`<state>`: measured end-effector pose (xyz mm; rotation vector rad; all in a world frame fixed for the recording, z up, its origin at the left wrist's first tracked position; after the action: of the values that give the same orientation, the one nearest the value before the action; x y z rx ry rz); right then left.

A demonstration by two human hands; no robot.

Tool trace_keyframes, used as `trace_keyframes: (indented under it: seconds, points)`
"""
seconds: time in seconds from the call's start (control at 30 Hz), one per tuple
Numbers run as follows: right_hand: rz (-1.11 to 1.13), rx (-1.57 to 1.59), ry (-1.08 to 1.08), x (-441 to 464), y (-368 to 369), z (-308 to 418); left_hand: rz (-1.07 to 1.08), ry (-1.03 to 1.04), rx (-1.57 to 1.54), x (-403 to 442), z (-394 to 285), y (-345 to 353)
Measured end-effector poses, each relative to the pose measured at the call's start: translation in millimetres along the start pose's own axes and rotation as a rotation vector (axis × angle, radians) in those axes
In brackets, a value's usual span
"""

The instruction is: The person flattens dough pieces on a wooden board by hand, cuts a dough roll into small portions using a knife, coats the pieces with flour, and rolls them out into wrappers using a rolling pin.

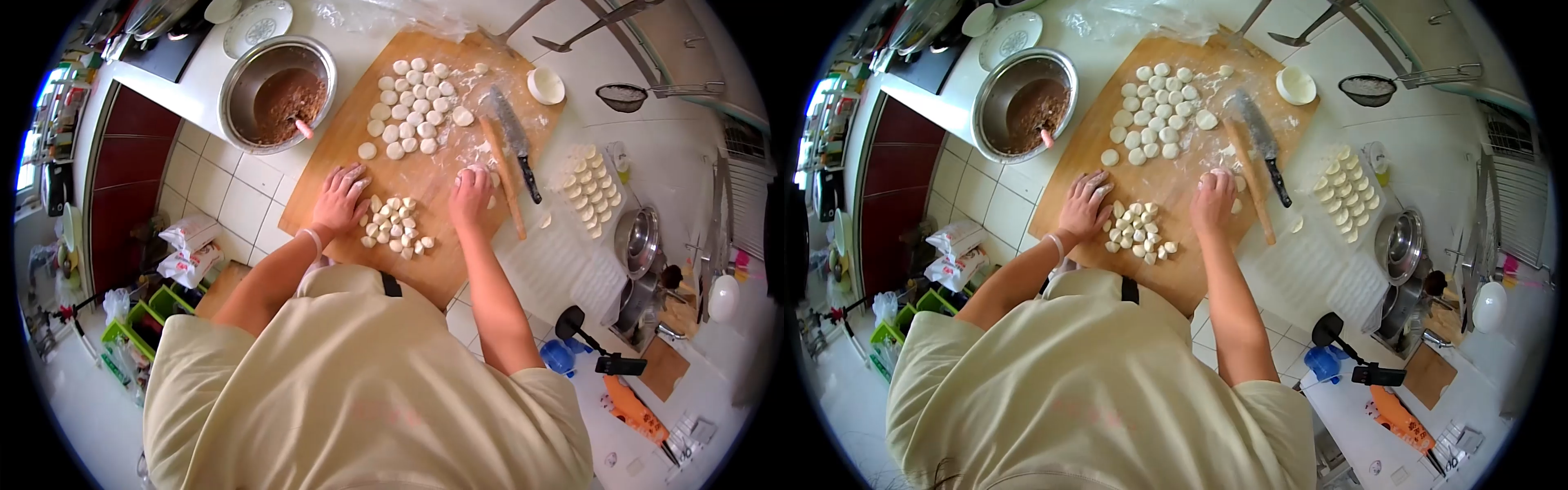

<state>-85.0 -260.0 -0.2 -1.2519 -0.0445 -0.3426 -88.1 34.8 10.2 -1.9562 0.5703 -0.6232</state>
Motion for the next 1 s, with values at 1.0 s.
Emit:
trace_keyframes:
  seconds: [1.0]
  points:
    - [0.140,0.388,0.116,2.1,-16.7,12.4,0.002,0.019,0.019,-0.1,1.9,6.6]
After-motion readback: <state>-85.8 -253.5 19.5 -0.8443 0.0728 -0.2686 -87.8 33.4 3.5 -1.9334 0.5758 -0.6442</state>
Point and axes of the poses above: each hand's wrist, its own x-axis towards the middle knuckle, its own y-axis out of the palm, z = x × y, the point moved 2 cm from there along x, towards the middle knuckle, and after that the axes turned 11 degrees about y, right-handed, at the moved point
